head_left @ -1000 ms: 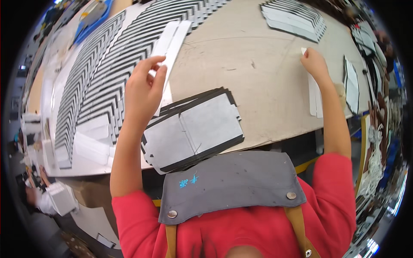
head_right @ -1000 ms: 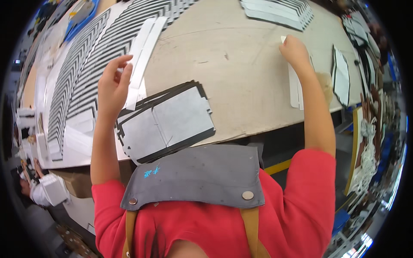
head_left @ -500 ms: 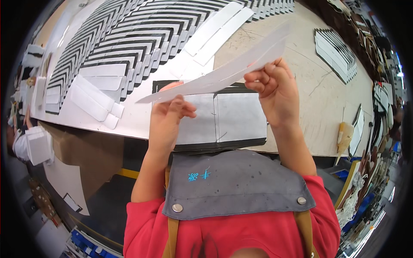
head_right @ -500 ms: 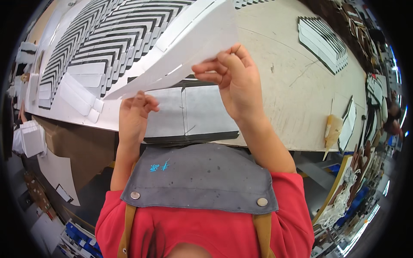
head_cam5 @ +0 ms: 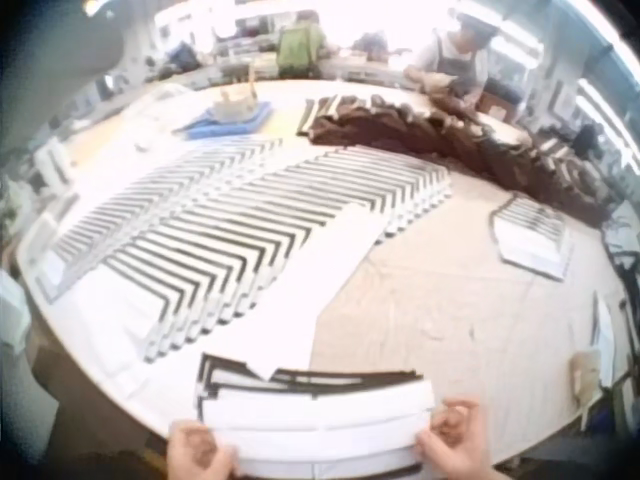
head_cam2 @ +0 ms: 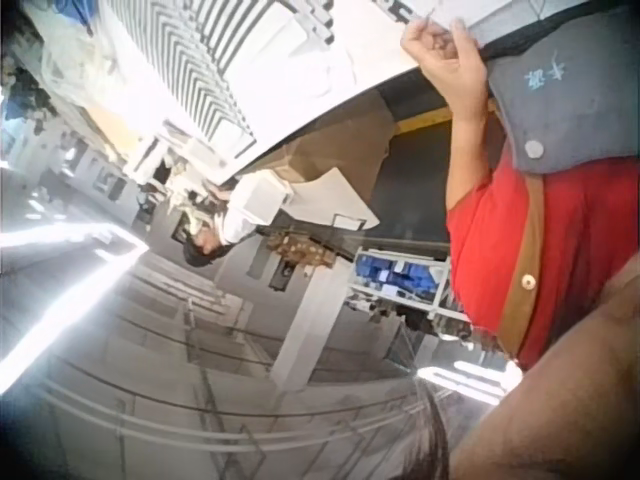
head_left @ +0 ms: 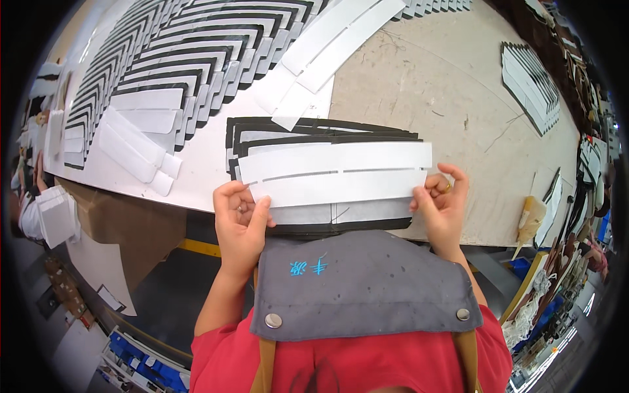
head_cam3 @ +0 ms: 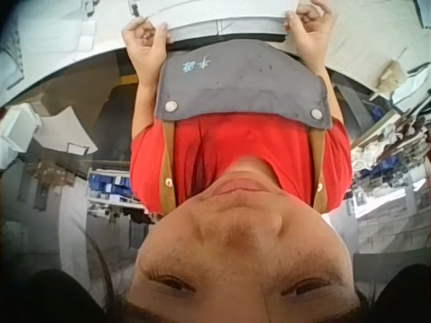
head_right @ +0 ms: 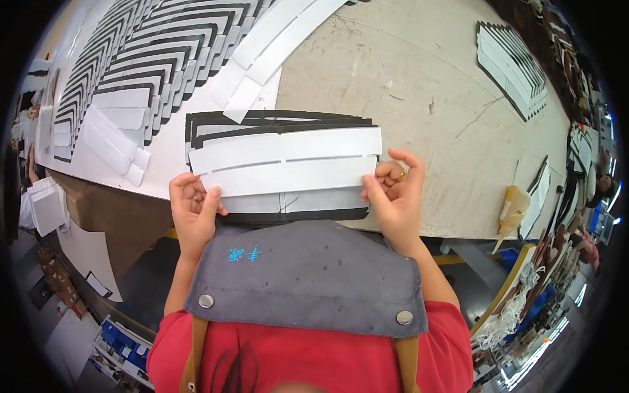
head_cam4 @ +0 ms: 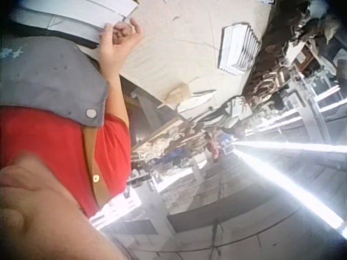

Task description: The person assembles white plastic components by applying adhesive from a squeeze bottle onto the pieces and pressing them into black frames. The person repeats this process for multiple units, stacking the finished assemblies on the table.

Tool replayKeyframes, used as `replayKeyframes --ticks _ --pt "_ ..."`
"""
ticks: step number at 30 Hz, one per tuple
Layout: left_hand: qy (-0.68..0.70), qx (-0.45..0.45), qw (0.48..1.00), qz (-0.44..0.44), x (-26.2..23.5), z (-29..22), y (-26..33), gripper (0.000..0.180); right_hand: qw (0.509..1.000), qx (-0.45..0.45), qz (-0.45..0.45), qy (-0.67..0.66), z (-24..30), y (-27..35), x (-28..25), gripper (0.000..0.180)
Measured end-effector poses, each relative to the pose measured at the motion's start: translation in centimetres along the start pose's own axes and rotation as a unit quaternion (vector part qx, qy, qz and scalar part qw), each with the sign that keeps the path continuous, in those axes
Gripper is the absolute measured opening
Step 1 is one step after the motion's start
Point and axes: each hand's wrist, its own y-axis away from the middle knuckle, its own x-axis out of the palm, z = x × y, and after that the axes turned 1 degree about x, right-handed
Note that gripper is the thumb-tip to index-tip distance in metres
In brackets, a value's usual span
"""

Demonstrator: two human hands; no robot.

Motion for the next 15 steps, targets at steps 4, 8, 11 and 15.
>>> replayKeyframes --ticks 4,8,11,15 --pt "-0.104 0.053 0.993 0.002 -0.2 0.9 0.3 0.048 0.993 -0.052 0.047 0.099 -1.6 0.3 -0.6 0.037" --pt "-0.185 0.086 0.979 0.02 -0.4 0.9 -0.2 0.043 0.991 -0.011 0.041 0.13 -1.1 0.0 -0.2 0.03" --pt "-0.252 0.075 0.964 0.032 -0.5 0.6 -0.6 0.038 0.985 -0.018 0.039 0.167 -0.7 -0.4 -0.1 0.028" --pt "-0.29 0.066 0.954 0.037 -0.2 -0.3 -1.0 0.034 0.977 -0.029 0.035 0.208 -0.5 -0.6 0.0 0.028"
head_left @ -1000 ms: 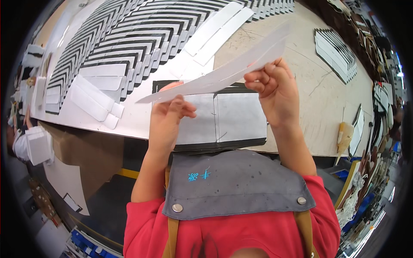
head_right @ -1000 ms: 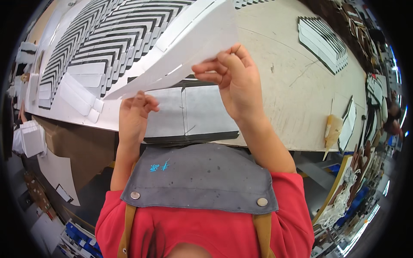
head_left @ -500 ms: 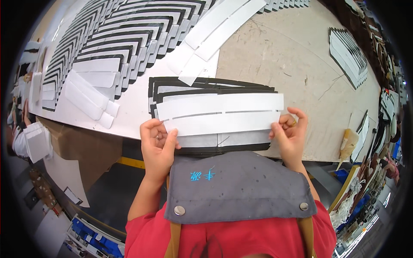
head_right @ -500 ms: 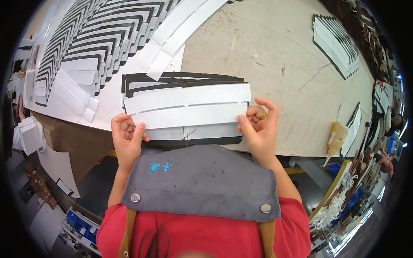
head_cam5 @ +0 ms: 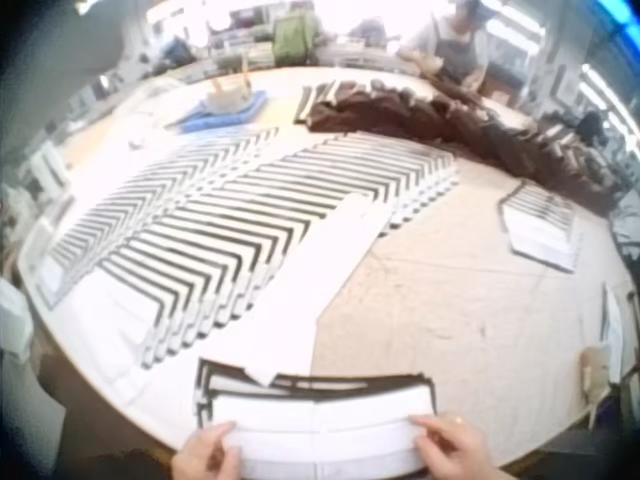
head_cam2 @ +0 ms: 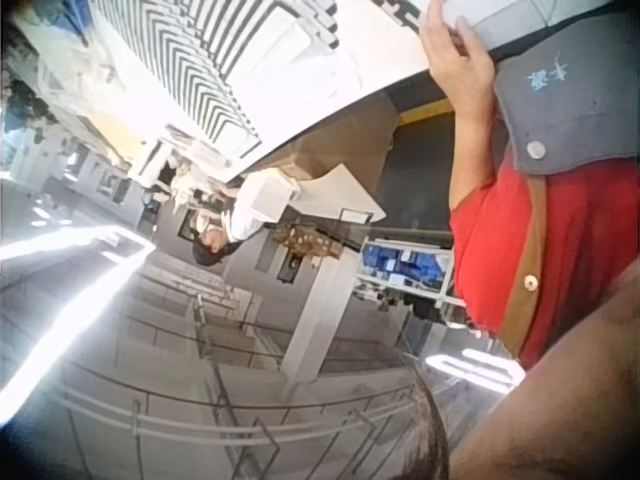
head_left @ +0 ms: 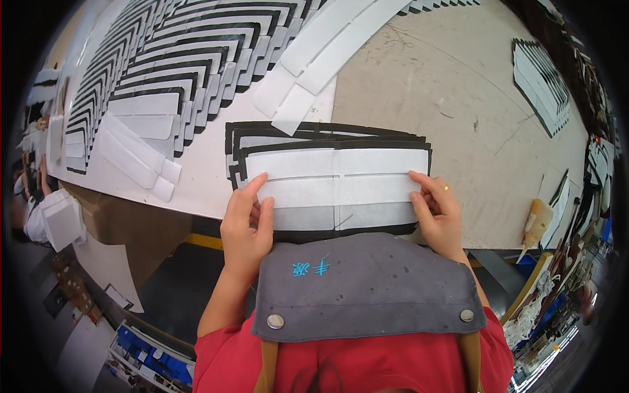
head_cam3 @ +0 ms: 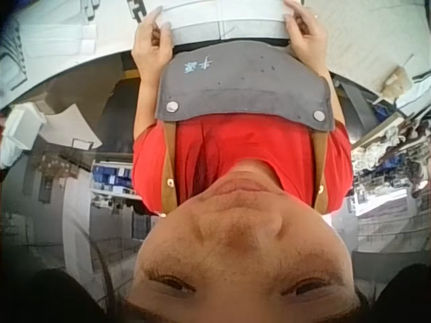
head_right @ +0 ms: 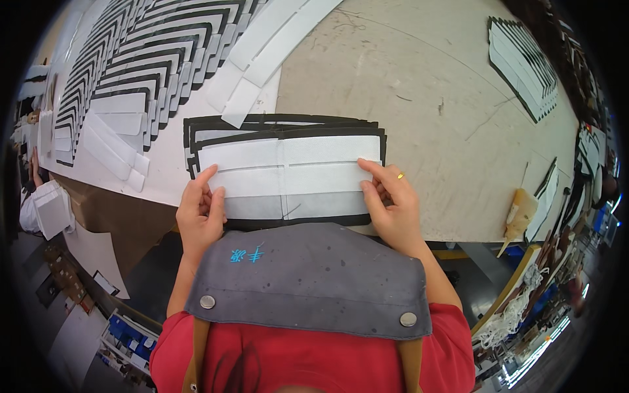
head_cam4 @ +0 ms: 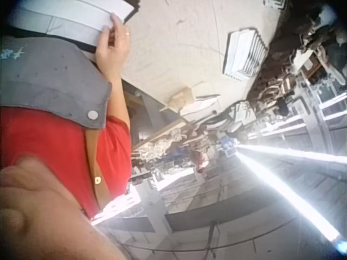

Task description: The person assembles white plastic components by applying adhesive from a squeeze bottle onto the pieces and pressing them into black frames. The person repeats this process for multiple units, stacking the finished assemblies on the table.

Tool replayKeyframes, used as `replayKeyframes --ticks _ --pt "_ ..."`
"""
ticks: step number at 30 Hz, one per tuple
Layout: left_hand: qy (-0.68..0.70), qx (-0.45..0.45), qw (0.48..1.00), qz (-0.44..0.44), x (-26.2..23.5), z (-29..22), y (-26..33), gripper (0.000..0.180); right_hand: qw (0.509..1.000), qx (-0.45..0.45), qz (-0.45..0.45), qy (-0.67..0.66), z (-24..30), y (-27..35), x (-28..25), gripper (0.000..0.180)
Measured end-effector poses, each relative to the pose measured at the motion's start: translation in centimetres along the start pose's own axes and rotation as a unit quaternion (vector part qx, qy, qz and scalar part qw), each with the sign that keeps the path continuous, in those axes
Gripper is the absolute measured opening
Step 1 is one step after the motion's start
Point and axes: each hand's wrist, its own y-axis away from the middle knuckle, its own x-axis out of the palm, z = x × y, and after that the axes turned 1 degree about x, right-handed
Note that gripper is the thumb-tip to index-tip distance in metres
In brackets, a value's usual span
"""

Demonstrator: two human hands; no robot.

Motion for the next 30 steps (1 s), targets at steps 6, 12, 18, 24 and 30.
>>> replayKeyframes --ticks 6,12,18,24,30 --pt "-0.031 0.049 0.998 0.008 -0.3 0.4 -0.3 0.034 0.999 -0.017 0.004 0.046 0.3 -0.3 0.0 0.03" --pt "-0.009 0.027 1.0 0.014 -0.3 0.1 -0.6 0.034 0.999 -0.003 0.005 0.045 0.4 -0.2 -0.1 0.03" --pt "-0.032 -0.013 0.999 0.033 -0.6 -1.0 -0.6 0.034 0.999 -0.019 0.004 0.05 0.4 -0.3 0.0 0.03" --pt "-0.052 -0.018 0.998 0.038 -0.5 -1.2 -0.8 0.034 0.999 -0.005 0.012 0.047 0.9 -0.3 -0.4 0.03" --pt "-0.122 0.036 0.991 0.03 -0.5 -0.8 -0.8 0.035 0.997 -0.04 0.037 0.06 0.7 -0.5 -0.6 0.032"
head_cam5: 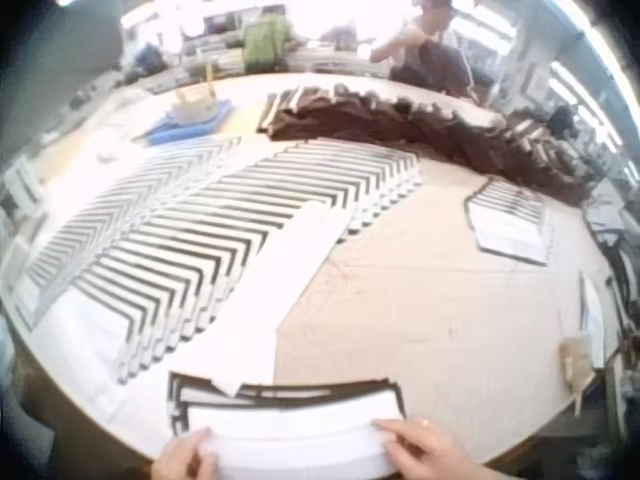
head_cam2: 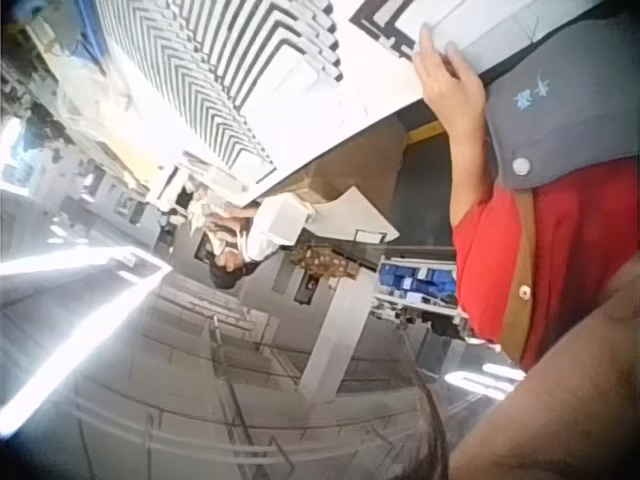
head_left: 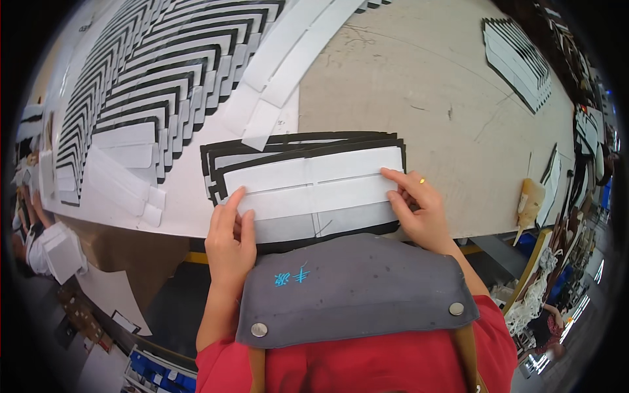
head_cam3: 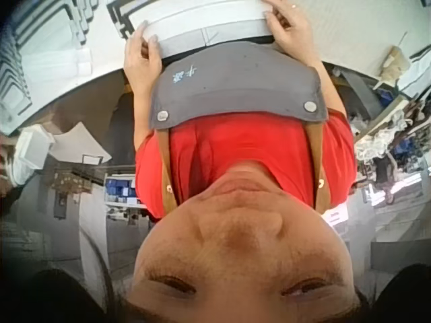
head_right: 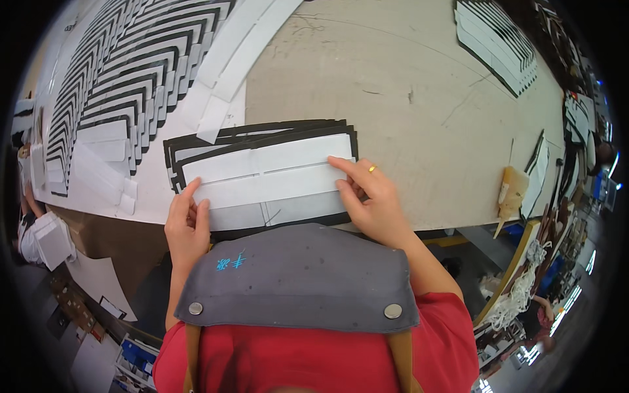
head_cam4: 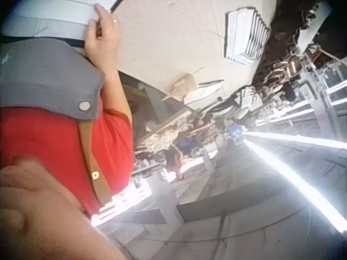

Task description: The person assembles white plastic components by applying adhesive from a squeeze bottle onto the pieces and pressing them into black frames. The person repeats this process for multiple units, stacking the finished assemblies on the table.

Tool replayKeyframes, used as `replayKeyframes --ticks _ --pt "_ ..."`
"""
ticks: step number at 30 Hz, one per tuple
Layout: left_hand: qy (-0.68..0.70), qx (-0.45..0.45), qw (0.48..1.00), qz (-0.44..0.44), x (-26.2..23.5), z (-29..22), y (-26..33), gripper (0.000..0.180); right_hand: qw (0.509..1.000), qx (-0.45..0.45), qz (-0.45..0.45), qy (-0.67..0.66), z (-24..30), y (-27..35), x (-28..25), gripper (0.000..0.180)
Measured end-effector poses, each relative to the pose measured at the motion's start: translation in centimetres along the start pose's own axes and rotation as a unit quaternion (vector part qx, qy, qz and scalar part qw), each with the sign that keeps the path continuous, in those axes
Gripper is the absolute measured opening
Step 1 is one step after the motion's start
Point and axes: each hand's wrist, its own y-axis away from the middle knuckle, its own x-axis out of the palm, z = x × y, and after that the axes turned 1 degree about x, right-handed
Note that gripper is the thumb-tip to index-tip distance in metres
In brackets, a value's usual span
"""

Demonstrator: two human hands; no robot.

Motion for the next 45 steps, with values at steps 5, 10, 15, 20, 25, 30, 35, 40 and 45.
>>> replayKeyframes --ticks 5,10,15,20,25,30,35,40,45 --pt "0.0 0.007 1.0 -0.002 0.0 -0.2 -0.1 0.034 1.0 -0.001 -0.008 -0.003 0.1 -0.1 -0.1 0.034" --pt "-0.009 0.015 1.0 -0.008 0.2 -0.1 0.0 0.035 0.999 0.005 -0.007 0.034 0.4 -0.2 -0.1 0.032" --pt "0.001 0.005 1.0 -0.005 0.1 -0.3 0.0 0.034 0.998 0.007 -0.001 0.064 0.6 -0.2 0.0 0.025" --pt "-0.052 0.084 0.995 0.0 -0.4 0.0 -0.7 0.029 0.974 -0.116 -0.066 0.185 1.0 -2.3 0.0 0.017" --pt "-0.031 0.258 0.965 0.019 1.9 -2.3 -2.8 0.027 0.96 -0.235 -0.028 0.15 2.5 -6.0 3.1 0.014" --pt "-0.057 0.314 0.947 0.028 3.7 -2.5 -2.6 0.03 0.972 -0.201 0.031 0.119 2.4 -7.7 4.0 0.011" --pt "-0.073 0.335 0.939 0.038 4.0 -2.3 -2.6 0.035 0.972 -0.205 0.065 0.098 2.1 -8.4 4.0 0.009" --pt "-0.066 0.337 0.939 0.033 4.1 -2.2 -2.6 0.036 0.957 -0.269 0.044 0.104 1.5 -8.1 4.1 0.009" --pt "-0.072 0.343 0.936 0.027 4.1 -2.2 -2.6 0.032 0.955 -0.278 0.038 0.1 1.3 -8.1 4.3 0.01"
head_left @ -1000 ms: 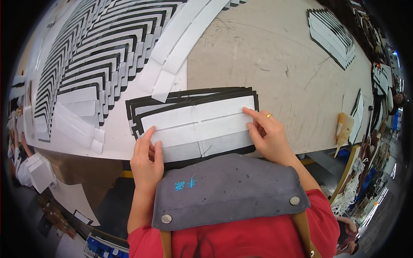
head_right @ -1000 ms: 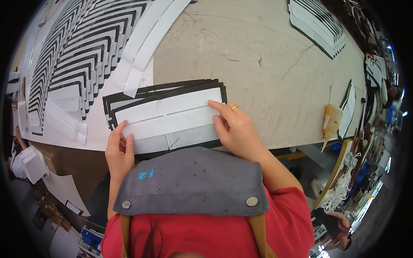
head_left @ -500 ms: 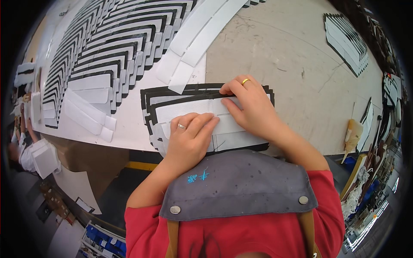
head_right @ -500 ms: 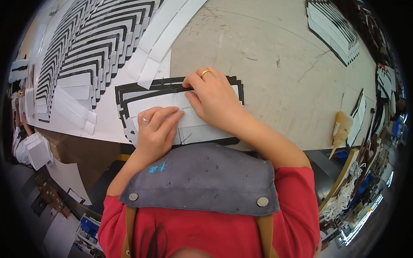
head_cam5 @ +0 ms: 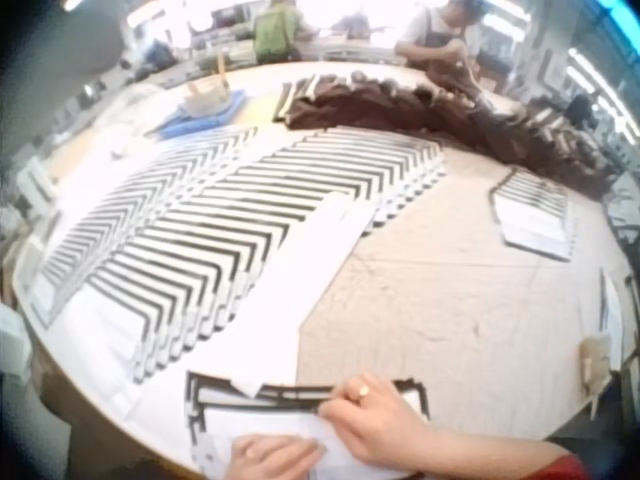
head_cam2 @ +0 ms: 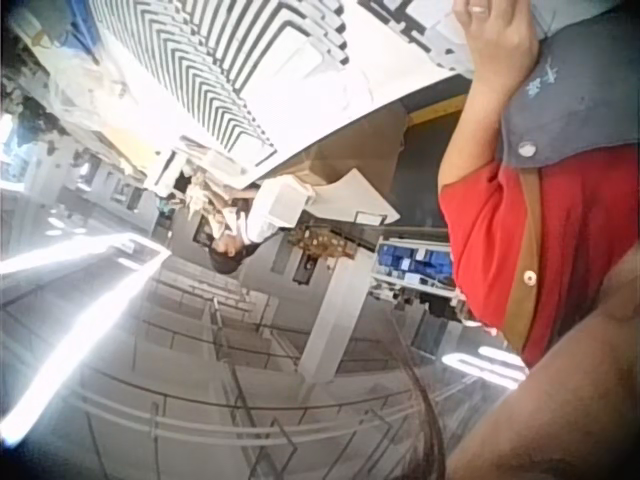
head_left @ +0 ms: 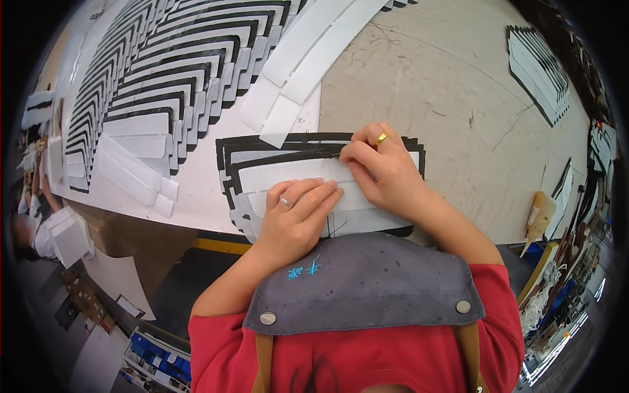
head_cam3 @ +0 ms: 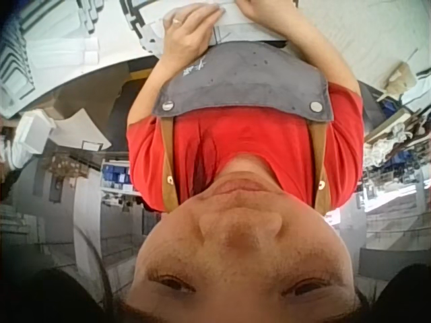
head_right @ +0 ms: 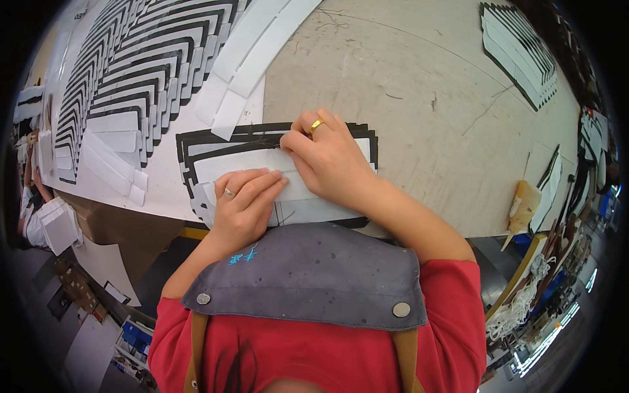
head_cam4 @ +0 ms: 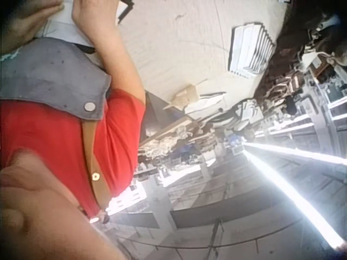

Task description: The person assembles white plastic components by applying adhesive from a squeeze bottle onto the pieces and pressing them into black frames. The person repeats this process for multiple units, stacking the finished assemblies on the table.

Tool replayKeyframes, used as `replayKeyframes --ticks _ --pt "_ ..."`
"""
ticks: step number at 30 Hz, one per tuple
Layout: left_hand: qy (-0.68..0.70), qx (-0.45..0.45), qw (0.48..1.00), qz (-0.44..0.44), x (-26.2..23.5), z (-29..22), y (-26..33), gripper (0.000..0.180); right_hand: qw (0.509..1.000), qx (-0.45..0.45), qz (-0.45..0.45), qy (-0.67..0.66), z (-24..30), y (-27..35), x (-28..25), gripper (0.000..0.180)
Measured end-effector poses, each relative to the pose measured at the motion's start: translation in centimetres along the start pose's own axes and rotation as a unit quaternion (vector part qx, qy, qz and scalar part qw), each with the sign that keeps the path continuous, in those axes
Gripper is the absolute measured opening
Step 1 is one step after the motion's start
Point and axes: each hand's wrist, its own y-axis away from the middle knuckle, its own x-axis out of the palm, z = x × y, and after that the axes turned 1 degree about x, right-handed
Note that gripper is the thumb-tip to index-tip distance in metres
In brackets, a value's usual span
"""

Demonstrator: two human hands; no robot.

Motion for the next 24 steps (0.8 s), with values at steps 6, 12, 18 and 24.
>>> replayKeyframes --ticks 6,12,18,24 --pt "0.02 -0.026 0.999 -0.026 0.2 0.0 0.3 0.031 0.993 0.091 0.021 -0.068 0.2 -0.3 -0.2 0.021" --pt "0.012 -0.067 0.998 -0.009 -0.3 -0.2 0.3 0.035 0.99 0.111 0.037 -0.073 0.3 -0.3 -0.4 0.022" --pt "-0.019 -0.029 0.999 0.033 0.0 -0.2 0.2 0.037 0.997 0.061 0.034 -0.022 0.4 -0.4 -0.5 0.02" --pt "0.027 -0.054 0.998 0.033 0.1 0.1 0.3 0.039 0.995 -0.037 0.05 0.072 2.6 2.7 0.1 0.044"
